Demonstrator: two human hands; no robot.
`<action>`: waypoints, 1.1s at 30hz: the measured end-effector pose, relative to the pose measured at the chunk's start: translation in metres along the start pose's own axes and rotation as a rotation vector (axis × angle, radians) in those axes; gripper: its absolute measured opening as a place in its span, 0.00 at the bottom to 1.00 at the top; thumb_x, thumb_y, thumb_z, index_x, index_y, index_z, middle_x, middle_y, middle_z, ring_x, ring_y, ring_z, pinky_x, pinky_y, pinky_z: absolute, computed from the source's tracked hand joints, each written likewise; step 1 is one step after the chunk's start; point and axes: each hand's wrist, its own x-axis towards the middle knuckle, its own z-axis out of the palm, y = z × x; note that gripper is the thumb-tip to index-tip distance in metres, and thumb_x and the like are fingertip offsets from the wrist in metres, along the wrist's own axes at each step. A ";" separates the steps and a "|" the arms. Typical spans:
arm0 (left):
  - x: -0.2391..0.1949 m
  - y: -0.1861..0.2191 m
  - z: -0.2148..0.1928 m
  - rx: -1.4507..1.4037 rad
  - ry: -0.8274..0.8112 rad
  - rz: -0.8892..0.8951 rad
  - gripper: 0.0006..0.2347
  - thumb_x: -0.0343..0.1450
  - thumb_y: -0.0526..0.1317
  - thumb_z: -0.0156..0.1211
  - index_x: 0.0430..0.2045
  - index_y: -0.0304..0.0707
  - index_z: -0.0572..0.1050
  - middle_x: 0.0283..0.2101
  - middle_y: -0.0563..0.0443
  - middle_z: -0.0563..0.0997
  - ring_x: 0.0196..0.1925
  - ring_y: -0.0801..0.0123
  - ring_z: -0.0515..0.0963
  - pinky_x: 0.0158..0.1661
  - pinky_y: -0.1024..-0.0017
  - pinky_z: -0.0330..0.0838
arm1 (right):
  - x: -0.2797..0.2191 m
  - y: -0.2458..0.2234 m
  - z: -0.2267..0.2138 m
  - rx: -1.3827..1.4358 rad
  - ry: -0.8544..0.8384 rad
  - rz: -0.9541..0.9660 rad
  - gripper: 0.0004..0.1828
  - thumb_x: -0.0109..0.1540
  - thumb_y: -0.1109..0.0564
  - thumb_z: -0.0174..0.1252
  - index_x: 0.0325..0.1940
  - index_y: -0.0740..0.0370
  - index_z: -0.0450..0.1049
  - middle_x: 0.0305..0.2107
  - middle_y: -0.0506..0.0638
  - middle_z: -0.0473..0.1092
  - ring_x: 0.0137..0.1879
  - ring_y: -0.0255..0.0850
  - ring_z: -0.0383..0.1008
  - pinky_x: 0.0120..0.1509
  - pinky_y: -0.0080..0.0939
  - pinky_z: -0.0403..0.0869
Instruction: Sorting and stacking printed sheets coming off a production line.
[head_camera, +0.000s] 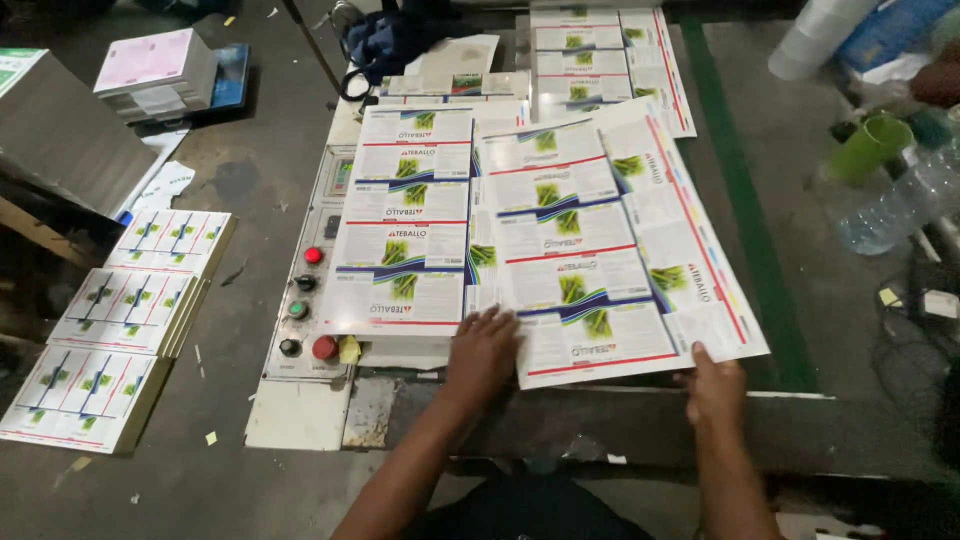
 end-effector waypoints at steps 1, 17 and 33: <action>-0.001 -0.003 -0.015 -0.003 -0.007 0.003 0.14 0.75 0.43 0.59 0.53 0.42 0.77 0.61 0.48 0.80 0.69 0.56 0.74 0.68 0.50 0.61 | 0.006 -0.001 -0.008 0.000 0.007 0.005 0.16 0.69 0.60 0.55 0.61 0.63 0.72 0.44 0.52 0.75 0.40 0.40 0.75 0.35 0.41 0.73; -0.002 -0.060 -0.074 0.107 -0.132 -0.021 0.12 0.68 0.36 0.58 0.45 0.39 0.79 0.54 0.40 0.81 0.56 0.52 0.81 0.50 0.57 0.75 | 0.137 0.011 0.019 -0.114 -0.125 0.077 0.18 0.69 0.56 0.55 0.63 0.59 0.69 0.42 0.53 0.76 0.38 0.42 0.76 0.32 0.41 0.73; 0.039 -0.043 -0.139 -0.167 0.354 -0.234 0.05 0.70 0.37 0.66 0.32 0.35 0.82 0.32 0.41 0.85 0.30 0.54 0.84 0.31 0.63 0.77 | 0.061 0.000 0.025 -0.018 -0.297 0.200 0.27 0.69 0.53 0.50 0.73 0.59 0.61 0.49 0.57 0.76 0.48 0.42 0.79 0.42 0.41 0.75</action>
